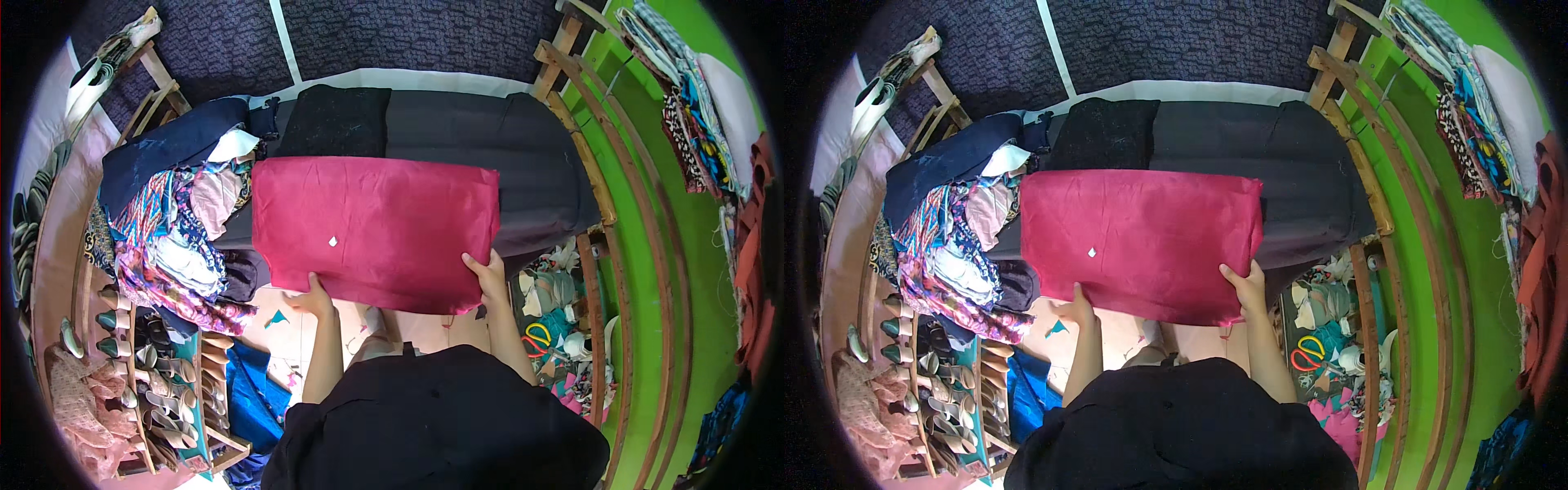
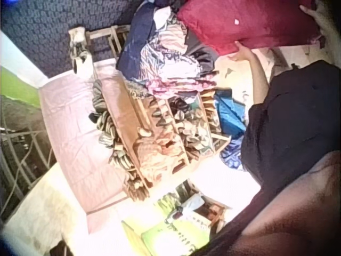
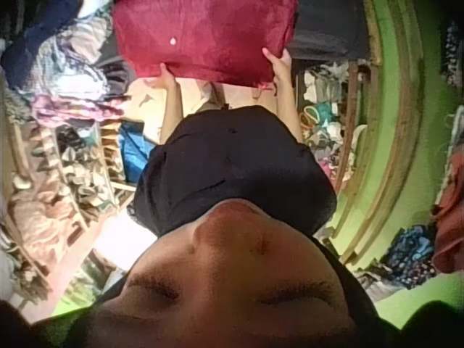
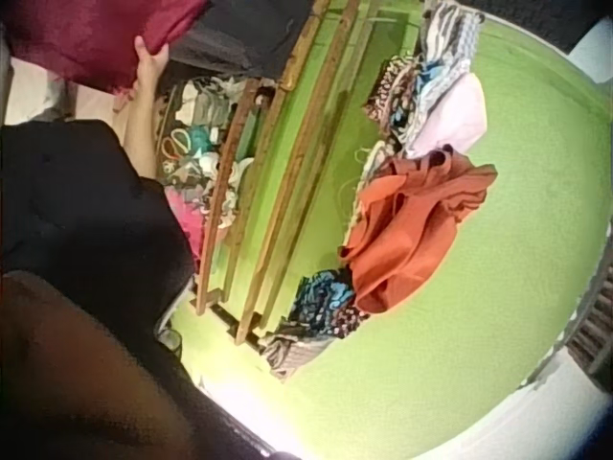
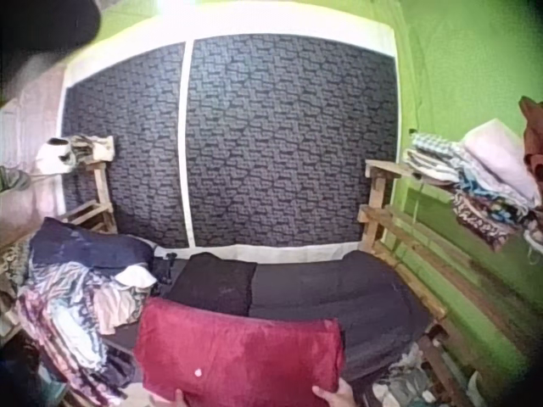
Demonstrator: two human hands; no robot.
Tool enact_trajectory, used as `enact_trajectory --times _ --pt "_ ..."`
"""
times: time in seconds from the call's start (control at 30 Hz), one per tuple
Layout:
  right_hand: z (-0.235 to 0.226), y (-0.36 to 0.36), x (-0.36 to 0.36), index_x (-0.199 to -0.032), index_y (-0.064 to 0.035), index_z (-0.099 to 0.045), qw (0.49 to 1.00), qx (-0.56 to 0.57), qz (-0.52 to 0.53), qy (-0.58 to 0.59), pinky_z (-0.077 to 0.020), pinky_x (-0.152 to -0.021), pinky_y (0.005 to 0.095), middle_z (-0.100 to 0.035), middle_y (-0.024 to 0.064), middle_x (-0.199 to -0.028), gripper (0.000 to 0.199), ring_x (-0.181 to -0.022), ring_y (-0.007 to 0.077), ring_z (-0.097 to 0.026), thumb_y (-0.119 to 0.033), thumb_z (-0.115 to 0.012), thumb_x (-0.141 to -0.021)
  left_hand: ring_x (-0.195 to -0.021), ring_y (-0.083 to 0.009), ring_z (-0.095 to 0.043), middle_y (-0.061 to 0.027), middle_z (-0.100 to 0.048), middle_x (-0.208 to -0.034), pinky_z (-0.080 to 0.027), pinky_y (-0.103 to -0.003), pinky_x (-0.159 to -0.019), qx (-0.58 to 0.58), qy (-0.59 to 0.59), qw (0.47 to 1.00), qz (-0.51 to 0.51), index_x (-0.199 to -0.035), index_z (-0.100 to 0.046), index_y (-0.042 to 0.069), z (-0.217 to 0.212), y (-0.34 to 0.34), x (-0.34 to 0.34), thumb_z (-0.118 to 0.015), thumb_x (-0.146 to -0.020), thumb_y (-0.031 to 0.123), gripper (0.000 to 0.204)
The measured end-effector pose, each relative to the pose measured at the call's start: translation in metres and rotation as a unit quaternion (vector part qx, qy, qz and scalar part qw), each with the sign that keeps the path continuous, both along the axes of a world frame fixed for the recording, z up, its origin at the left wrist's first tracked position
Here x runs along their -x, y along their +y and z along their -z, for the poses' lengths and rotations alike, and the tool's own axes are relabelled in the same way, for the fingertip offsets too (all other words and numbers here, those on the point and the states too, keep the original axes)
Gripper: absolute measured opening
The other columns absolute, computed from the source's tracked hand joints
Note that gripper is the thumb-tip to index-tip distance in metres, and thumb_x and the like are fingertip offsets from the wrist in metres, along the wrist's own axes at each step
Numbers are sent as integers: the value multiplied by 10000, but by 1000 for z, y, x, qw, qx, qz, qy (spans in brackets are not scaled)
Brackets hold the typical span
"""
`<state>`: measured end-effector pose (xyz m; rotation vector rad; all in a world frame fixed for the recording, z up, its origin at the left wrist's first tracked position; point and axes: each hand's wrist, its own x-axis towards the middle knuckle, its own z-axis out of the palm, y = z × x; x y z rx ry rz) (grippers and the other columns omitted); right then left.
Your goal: The person is folding different pieces of fabric, including pink fabric and black lace, and placing them on a shelf.
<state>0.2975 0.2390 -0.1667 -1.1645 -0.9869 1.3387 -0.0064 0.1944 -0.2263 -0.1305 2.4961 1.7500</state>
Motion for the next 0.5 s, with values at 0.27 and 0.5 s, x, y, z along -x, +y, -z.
enact_trajectory --times 0.27,0.5 --pt "18 43 -38 -826 25 -592 930 -101 173 -307 -439 -626 311 -611 127 -702 341 -635 180 -556 -312 -641 -814 -1308 -359 -212 -193 -280 -1388 -112 -604 -1020 19 470 773 426 -1349 -317 82 -97 67 -8 -605 -798 330 669" --pt "50 55 -33 -1044 -54 -487 890 -70 250 -373 -336 -896 346 -483 118 -1031 409 -1037 210 -425 -261 -701 -765 -1340 -321 -185 -160 -245 -1434 -82 -662 -992 193 480 687 510 -1379 -323 178 -92 128 -5 -472 -830 500 655"
